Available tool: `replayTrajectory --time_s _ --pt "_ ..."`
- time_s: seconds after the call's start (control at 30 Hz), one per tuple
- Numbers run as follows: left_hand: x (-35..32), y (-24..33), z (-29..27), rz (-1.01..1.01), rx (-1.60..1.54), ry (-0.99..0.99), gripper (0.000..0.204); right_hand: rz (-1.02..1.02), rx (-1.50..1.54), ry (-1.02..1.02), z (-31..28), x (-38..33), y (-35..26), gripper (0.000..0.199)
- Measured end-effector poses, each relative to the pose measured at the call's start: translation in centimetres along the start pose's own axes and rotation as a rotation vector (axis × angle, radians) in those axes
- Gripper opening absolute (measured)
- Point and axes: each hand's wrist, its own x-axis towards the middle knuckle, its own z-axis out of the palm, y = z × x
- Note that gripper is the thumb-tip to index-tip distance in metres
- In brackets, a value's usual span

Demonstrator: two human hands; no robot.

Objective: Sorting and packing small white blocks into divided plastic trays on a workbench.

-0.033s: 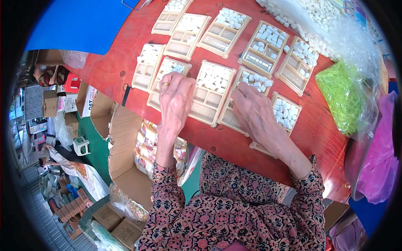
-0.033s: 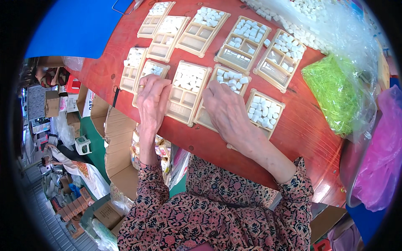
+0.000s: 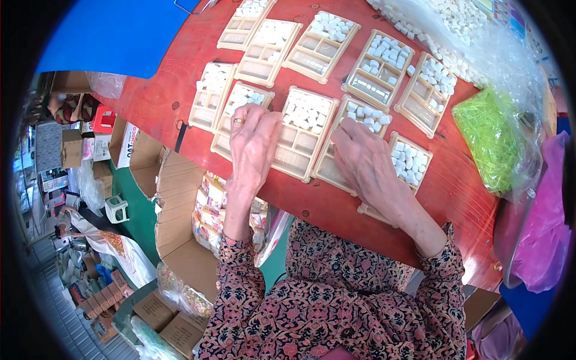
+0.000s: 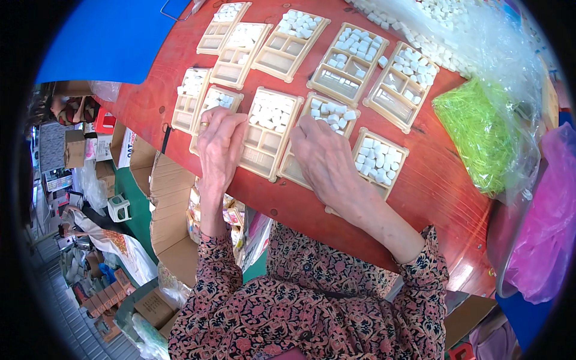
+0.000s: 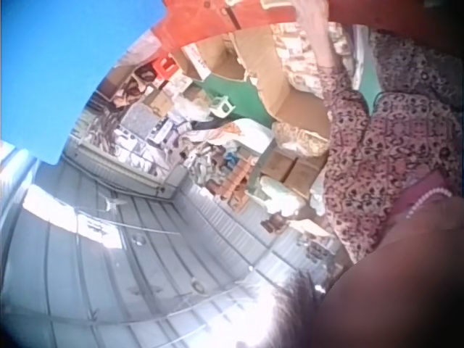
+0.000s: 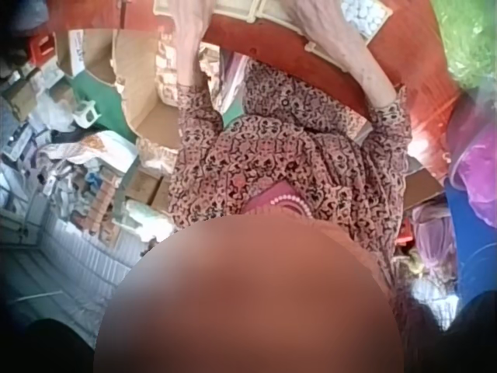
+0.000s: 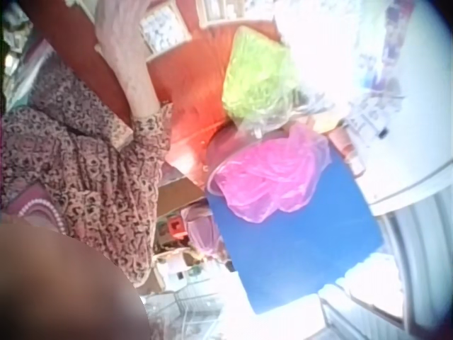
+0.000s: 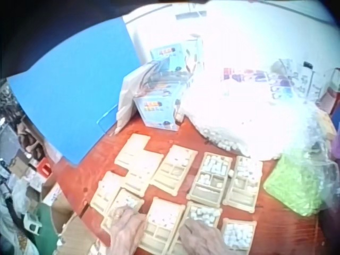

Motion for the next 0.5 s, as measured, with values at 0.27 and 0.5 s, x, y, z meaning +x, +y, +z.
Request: replayTrajectory --time_s 0.27,0.5 --pt "1.1 1.9 0.4 0.164 0.062 -0.098 0.033 0.005 0.011 0.017 -0.1 0.1 -0.1 0.011" --pt "2.0 2.8 0.6 0.159 0.133 -0.274 0.033 0.007 -0.002 0.023 0.0 0.1 0.0 0.012"
